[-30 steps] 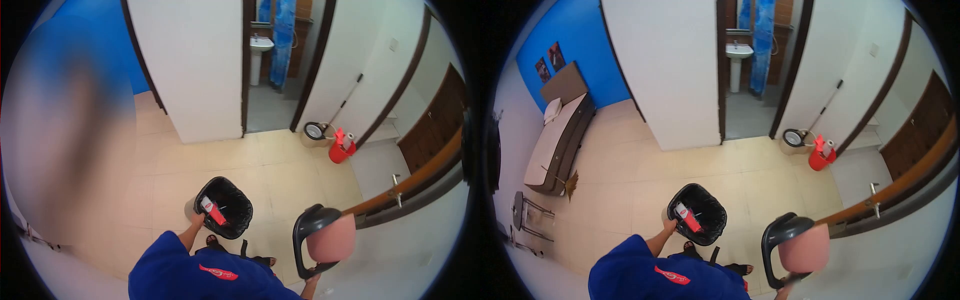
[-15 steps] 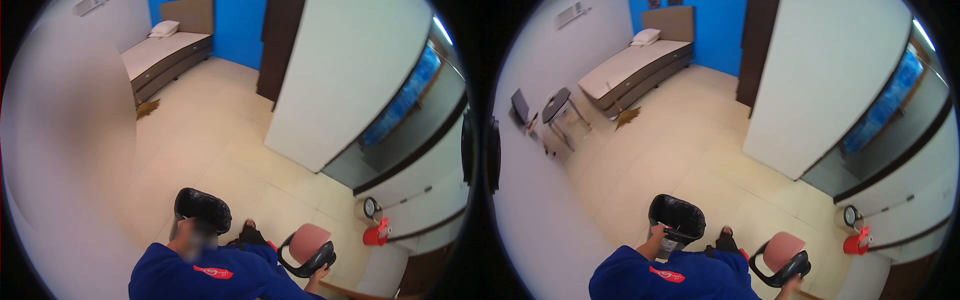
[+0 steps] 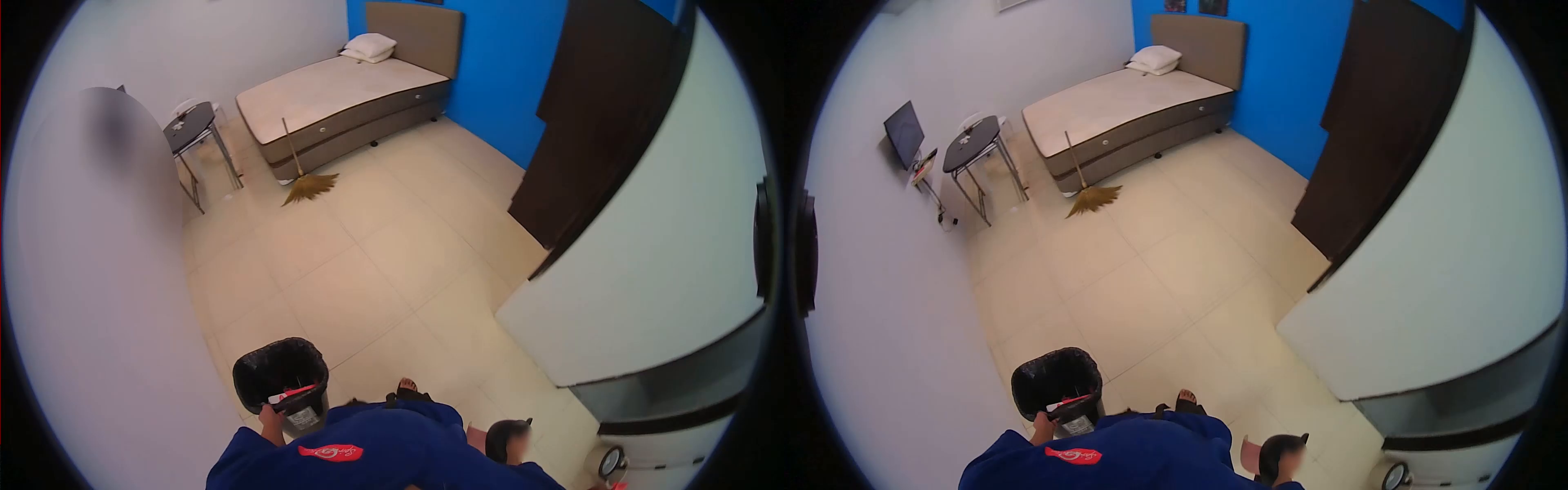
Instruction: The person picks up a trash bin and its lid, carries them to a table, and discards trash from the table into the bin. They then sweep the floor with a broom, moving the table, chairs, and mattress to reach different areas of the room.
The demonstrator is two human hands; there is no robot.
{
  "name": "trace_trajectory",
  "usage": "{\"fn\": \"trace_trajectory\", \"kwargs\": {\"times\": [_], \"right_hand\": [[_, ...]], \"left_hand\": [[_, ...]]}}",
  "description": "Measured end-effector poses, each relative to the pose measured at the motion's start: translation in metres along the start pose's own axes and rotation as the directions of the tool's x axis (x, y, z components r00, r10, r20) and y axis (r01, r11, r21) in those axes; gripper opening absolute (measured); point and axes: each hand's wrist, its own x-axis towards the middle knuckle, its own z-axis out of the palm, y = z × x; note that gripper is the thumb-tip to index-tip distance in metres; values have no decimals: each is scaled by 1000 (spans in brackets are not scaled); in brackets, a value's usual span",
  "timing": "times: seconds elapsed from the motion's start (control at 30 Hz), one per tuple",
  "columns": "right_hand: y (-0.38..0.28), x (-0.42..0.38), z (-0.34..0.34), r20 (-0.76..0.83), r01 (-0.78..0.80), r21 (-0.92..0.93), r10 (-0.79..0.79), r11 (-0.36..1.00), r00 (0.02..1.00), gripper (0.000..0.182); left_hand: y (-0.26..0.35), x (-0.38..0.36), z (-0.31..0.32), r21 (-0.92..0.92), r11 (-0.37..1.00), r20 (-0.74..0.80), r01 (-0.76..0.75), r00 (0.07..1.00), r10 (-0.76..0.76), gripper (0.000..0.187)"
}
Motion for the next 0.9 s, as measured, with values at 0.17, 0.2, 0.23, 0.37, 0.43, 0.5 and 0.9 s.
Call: {"fn": "trace_trajectory", "kwargs": {"times": [0.17, 0.2, 0.23, 0.37, 0.43, 0.5, 0.9], "right_hand": [[-178, 126, 39, 92, 202, 177, -220, 963, 971, 58], [-218, 145, 49, 59, 229, 164, -241, 960, 969, 56], [-254, 160, 60, 82, 284, 152, -299, 947, 951, 55], [-406, 196, 94, 124, 428, 160, -448, 890, 885, 49], [-482, 200, 113, 125, 478, 184, -503, 859, 855, 46], [-552, 200, 127, 120, 530, 204, -558, 823, 821, 43], [-972, 151, 223, 2, 663, 114, -668, 740, 744, 40]], "left_hand": [[32, 4, 49, -463, 882, -120, 86, 980, -159, 27], [41, 4, 61, -467, 877, -117, 117, 974, -192, 31], [51, 10, 72, -462, 875, -108, 143, 970, -216, 35], [99, 48, 113, -288, 945, -142, 157, 969, -204, 40], [101, 103, 137, 39, 999, -166, -10, 986, 16, 42], [144, 120, 163, -298, 946, -208, 124, 959, -191, 37], [380, 210, 278, -580, 767, -151, 276, 888, -434, 23]]}}
